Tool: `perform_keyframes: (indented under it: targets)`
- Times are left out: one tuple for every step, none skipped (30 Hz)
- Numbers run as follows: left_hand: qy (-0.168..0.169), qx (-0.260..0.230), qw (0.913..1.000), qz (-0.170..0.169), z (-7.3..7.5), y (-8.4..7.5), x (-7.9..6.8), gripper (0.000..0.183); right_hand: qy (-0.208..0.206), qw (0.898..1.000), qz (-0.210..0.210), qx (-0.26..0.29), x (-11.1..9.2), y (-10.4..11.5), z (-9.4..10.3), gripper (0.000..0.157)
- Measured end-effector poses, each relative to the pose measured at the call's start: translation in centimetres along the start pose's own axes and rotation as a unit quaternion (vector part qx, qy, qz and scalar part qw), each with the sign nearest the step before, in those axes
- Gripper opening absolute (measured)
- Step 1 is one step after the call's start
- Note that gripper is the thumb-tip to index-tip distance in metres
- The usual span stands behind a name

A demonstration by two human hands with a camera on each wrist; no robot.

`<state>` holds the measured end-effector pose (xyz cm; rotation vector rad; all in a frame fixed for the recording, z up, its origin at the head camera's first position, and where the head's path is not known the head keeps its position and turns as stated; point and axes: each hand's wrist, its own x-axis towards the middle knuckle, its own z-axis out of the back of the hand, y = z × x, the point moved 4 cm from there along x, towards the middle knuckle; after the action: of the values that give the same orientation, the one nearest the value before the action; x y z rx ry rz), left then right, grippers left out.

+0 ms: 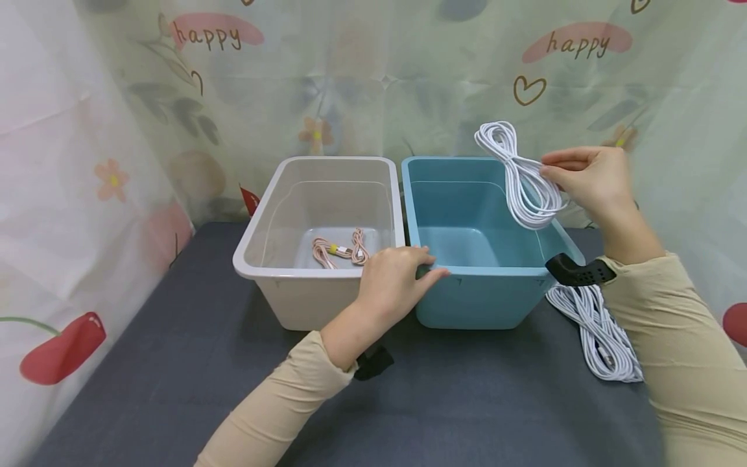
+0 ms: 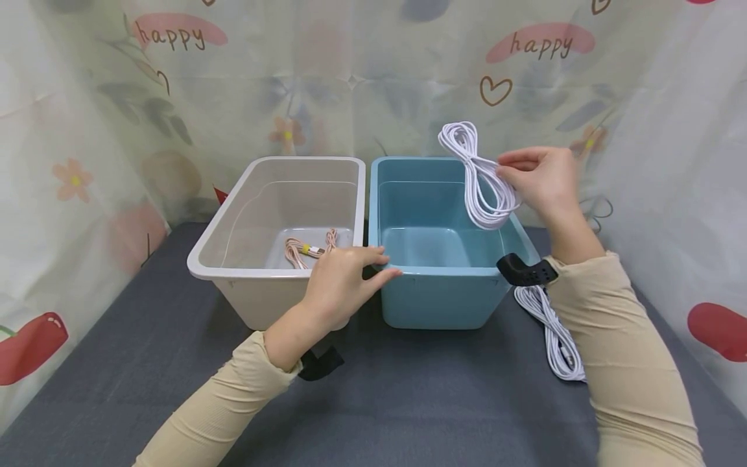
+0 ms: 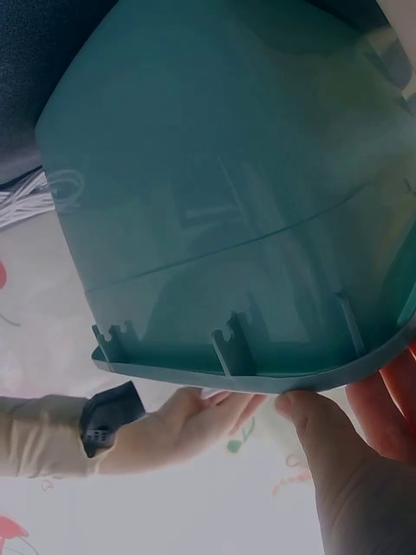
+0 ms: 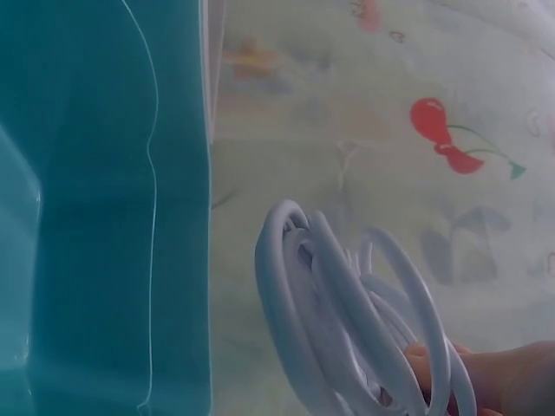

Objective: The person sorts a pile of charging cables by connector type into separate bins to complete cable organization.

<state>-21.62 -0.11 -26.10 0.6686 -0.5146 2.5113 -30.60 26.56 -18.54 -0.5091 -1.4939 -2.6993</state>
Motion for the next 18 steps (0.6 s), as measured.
perform_keyframes:
  targets:
    - [0.000, 0.000, 1.0000, 0.000, 0.0, 0.0, 0.0, 0.031, 0.002, 1.000, -0.002, -0.002, 0.1, 0.0, -0.2, 0.010]
    - [0.000, 0.003, 1.0000, -0.001, 0.0, 0.0, 0.0, 0.031, 0.005, 1.000, -0.006, -0.004, 0.3, 0.1, -0.4, 0.013]
    - [0.000, 0.004, 1.0000, -0.001, 0.0, 0.0, 0.0, 0.031, 0.009, 1.000, -0.009, -0.005, 0.4, 0.1, -0.5, 0.015]
    - [0.001, 0.006, 1.0000, -0.001, 0.0, 0.0, 0.0, 0.031, 0.012, 1.000, -0.010, -0.005, 0.6, 0.1, -0.7, 0.016]
    - [0.001, 0.007, 1.0000, -0.001, 0.0, 0.0, 0.0, 0.031, 0.015, 1.000, -0.013, -0.004, 0.8, 0.1, -0.9, 0.017]
    - [0.002, 0.006, 1.0000, -0.001, 0.0, 0.0, 0.0, 0.031, 0.017, 1.000, -0.015, -0.003, 0.9, 0.0, -1.0, 0.017]
    - [0.002, 0.007, 1.0000, -0.001, 0.0, 0.0, 0.0, 0.031, 0.020, 1.000, -0.019, 0.000, 1.2, 0.0, -1.2, 0.015]
    - [0.002, 0.007, 1.0000, -0.001, 0.0, 0.0, 0.0, 0.031, 0.022, 1.000, -0.023, -0.001, 1.4, -0.1, -1.3, 0.016]
    - [0.003, 0.007, 1.0000, -0.001, 0.0, 0.0, 0.0, 0.031, 0.023, 0.999, -0.025, -0.003, 1.6, -0.1, -1.5, 0.017]
    - [0.003, 0.006, 1.0000, 0.000, 0.0, 0.0, 0.0, 0.031, 0.023, 0.999, -0.029, -0.005, 1.8, -0.2, -1.7, 0.018]
    - [0.003, 0.005, 1.0000, 0.000, 0.0, 0.0, 0.0, 0.031, 0.024, 0.999, -0.032, -0.007, 2.0, -0.3, -1.9, 0.021]
    - [0.003, 0.005, 1.0000, 0.000, 0.0, 0.0, 0.0, 0.031, 0.024, 0.999, -0.036, -0.010, 2.2, -0.4, -2.0, 0.024]
    - [0.003, 0.008, 1.0000, 0.000, 0.0, 0.0, 0.0, 0.031, 0.024, 0.999, -0.041, -0.015, 2.4, -0.5, -2.2, 0.027]
    - [0.002, 0.008, 1.0000, 0.000, 0.0, 0.0, 0.0, 0.031, 0.023, 0.999, -0.044, -0.021, 2.5, -0.6, -2.4, 0.032]
    - [0.002, 0.008, 1.0000, 0.000, 0.0, 0.0, 0.0, 0.031, 0.024, 0.998, -0.048, -0.025, 2.7, -0.7, -2.6, 0.034]
    - [0.002, 0.009, 1.0000, 0.000, -0.1, 0.0, 0.0, 0.031, 0.024, 0.998, -0.052, -0.027, 2.8, -0.8, -2.8, 0.035]
    - [0.001, 0.010, 0.9999, -0.001, -0.1, 0.0, 0.0, 0.031, 0.024, 0.998, -0.056, -0.030, 3.0, -1.0, -2.9, 0.036]
    - [0.001, 0.013, 0.9999, -0.002, -0.1, 0.0, 0.0, 0.030, 0.025, 0.997, -0.061, -0.031, 3.1, -1.1, -3.1, 0.037]
